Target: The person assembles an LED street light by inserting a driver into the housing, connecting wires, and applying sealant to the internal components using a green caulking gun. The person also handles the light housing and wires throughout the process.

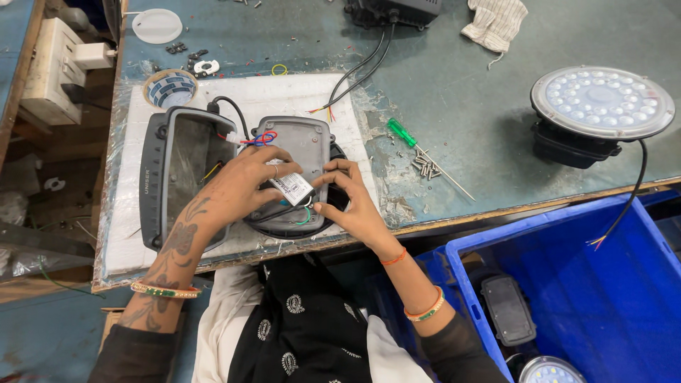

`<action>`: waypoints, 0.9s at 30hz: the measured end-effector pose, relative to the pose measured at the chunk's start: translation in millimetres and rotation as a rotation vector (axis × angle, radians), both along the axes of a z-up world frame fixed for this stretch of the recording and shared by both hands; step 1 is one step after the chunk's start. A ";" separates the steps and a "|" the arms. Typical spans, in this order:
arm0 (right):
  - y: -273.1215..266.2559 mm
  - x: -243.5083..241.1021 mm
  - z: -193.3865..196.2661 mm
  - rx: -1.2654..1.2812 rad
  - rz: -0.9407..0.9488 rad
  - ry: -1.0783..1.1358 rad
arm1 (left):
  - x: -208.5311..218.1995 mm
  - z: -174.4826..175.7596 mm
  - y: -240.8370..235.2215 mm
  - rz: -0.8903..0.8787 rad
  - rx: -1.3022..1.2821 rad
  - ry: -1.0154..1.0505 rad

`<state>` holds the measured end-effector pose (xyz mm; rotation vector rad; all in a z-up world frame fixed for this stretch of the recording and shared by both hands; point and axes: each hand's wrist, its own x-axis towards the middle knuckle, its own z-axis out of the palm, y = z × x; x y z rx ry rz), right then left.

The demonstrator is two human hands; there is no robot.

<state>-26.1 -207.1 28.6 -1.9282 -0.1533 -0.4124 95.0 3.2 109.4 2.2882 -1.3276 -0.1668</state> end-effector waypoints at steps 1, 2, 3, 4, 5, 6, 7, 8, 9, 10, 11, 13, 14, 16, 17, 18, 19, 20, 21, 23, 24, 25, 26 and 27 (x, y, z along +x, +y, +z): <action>-0.4 0.3 0.1 0.001 0.006 -0.008 | -0.2 0.8 -0.7 0.008 0.007 -0.001; -1.2 -0.5 -0.1 0.010 0.006 0.006 | -0.4 1.1 -1.9 0.009 0.014 -0.003; -1.9 -1.0 -0.2 0.018 0.006 0.019 | -0.4 1.5 -2.7 0.010 0.022 -0.006; -2.3 -1.5 -0.4 0.026 0.008 0.033 | -0.4 1.9 -3.1 0.013 0.029 -0.009; -2.7 -1.8 -0.6 0.030 0.008 0.027 | -0.7 2.1 -3.4 0.010 0.027 -0.010; -2.7 -1.4 -0.7 0.034 0.009 0.020 | -0.9 2.5 -3.2 0.008 0.025 -0.011; -2.8 -1.4 -0.8 0.038 0.010 0.013 | -1.2 2.8 -3.1 0.006 0.023 -0.012; -2.9 -1.4 -0.8 0.039 0.013 0.009 | -1.4 3.1 -3.2 0.008 0.027 -0.014; -2.9 -1.5 -1.0 0.040 0.016 0.005 | -1.6 3.3 -3.3 0.009 0.030 -0.015; -2.6 -1.8 -1.3 0.042 0.019 0.001 | -2.1 3.2 -3.4 0.010 0.033 -0.015; -2.4 -1.9 -1.6 0.045 0.022 -0.001 | -2.5 3.0 -3.4 0.010 0.033 -0.022; -2.5 -2.0 -2.0 0.050 0.025 -0.007 | -2.8 2.6 -3.7 0.009 0.031 -0.037; -2.6 -2.2 -2.2 0.056 0.027 -0.008 | -2.9 2.2 -4.0 0.013 0.031 -0.045; -2.5 -2.2 -2.6 0.069 0.032 -0.010 | -2.9 1.2 -4.1 0.023 0.030 -0.062; -2.2 -2.2 -2.8 0.068 0.029 -0.007 | -2.6 0.9 -4.0 0.023 0.038 -0.055; -2.4 -2.3 -2.6 0.067 0.027 -0.005 | -2.3 0.5 -4.2 0.024 0.044 -0.049; -2.4 -2.3 -2.5 0.065 0.025 -0.002 | -2.1 0.2 -4.1 0.026 0.051 -0.043; -2.7 -2.4 -2.4 0.066 0.027 -0.002 | -1.9 -0.2 -4.2 0.024 0.072 -0.090; -2.9 -2.5 -2.3 0.067 0.029 -0.002 | -1.9 -0.5 -3.7 0.023 0.094 -0.136; -2.8 -3.1 -2.4 0.071 0.028 -0.005 | -2.3 -1.2 -3.1 0.026 0.114 -0.162; -2.5 -3.0 -2.5 0.074 0.028 -0.008 | -2.5 -1.6 -2.7 0.031 0.112 -0.141; -2.0 -3.0 -2.6 0.076 0.027 -0.010 | -2.9 -1.9 -2.2 0.037 0.109 -0.121; -1.6 -2.7 -2.5 0.080 0.027 -0.010 | -3.4 -2.2 -1.8 0.038 0.108 -0.136; -1.2 -2.4 -2.6 0.083 0.028 -0.010 | -4.0 -2.3 -1.6 0.039 0.106 -0.151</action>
